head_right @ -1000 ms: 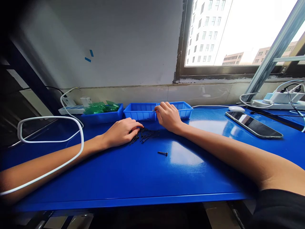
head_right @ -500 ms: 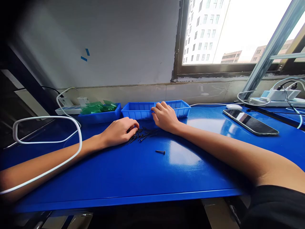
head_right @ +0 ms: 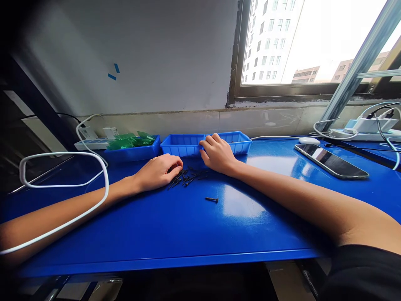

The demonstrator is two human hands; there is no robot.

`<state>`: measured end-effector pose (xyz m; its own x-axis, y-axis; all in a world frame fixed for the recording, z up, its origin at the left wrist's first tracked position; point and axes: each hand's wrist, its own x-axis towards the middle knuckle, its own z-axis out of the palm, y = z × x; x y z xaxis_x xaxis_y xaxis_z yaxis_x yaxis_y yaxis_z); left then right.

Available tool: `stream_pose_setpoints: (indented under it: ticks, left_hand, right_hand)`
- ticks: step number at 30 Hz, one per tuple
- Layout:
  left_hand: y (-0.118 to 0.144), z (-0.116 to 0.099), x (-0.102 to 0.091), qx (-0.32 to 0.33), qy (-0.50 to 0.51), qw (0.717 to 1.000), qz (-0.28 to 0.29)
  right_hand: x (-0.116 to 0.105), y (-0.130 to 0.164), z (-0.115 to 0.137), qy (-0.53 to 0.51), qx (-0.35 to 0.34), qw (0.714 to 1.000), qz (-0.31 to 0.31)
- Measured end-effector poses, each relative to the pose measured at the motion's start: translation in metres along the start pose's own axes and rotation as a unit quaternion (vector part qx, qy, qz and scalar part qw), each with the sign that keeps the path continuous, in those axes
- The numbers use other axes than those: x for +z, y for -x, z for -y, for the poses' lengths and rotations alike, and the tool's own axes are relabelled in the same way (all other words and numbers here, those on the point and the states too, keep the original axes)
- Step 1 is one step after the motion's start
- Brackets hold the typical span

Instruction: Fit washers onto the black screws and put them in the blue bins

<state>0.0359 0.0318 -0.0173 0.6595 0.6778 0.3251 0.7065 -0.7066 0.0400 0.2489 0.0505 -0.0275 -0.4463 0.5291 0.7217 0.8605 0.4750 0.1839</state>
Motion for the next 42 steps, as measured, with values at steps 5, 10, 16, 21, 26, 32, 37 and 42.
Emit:
stream_pose_setpoints:
  ticks: [5, 10, 16, 21, 26, 32, 37, 42]
  left_hand:
    - [0.000, -0.001, -0.001, 0.008, -0.008, 1.000, 0.005]
    - [0.000, -0.001, -0.001, 0.015, -0.010, 1.000, 0.006]
    - [0.000, 0.000, 0.000, 0.025, -0.012, 1.000, 0.002]
    - [0.000, 0.000, -0.001, 0.022, -0.009, 1.000, 0.005]
    - [0.000, 0.000, -0.001, 0.027, -0.012, 1.000, 0.004]
    - [0.000, 0.000, -0.001, 0.027, -0.011, 0.999, 0.012]
    - [0.000, 0.001, 0.001, 0.031, -0.016, 0.999, 0.014]
    - [-0.001, 0.002, 0.002, 0.036, -0.009, 0.999, 0.013]
  right_hand:
    - [-0.001, 0.000, 0.000, 0.000, -0.001, 1.000, 0.004]
    - [-0.001, 0.000, 0.000, 0.001, -0.003, 1.000, 0.003]
    - [0.000, 0.000, -0.001, -0.004, -0.002, 1.000, 0.005]
    - [0.000, 0.000, 0.000, -0.004, -0.003, 1.000, 0.001]
    - [-0.001, 0.000, 0.000, -0.009, 0.001, 1.000, -0.005]
    - [-0.009, 0.000, 0.009, -0.061, -0.073, 0.995, -0.014]
    - [-0.014, 0.003, 0.027, -0.160, -0.152, 0.975, 0.036]
    - [-0.011, 0.001, 0.029, -0.185, -0.094, 0.969, 0.131]
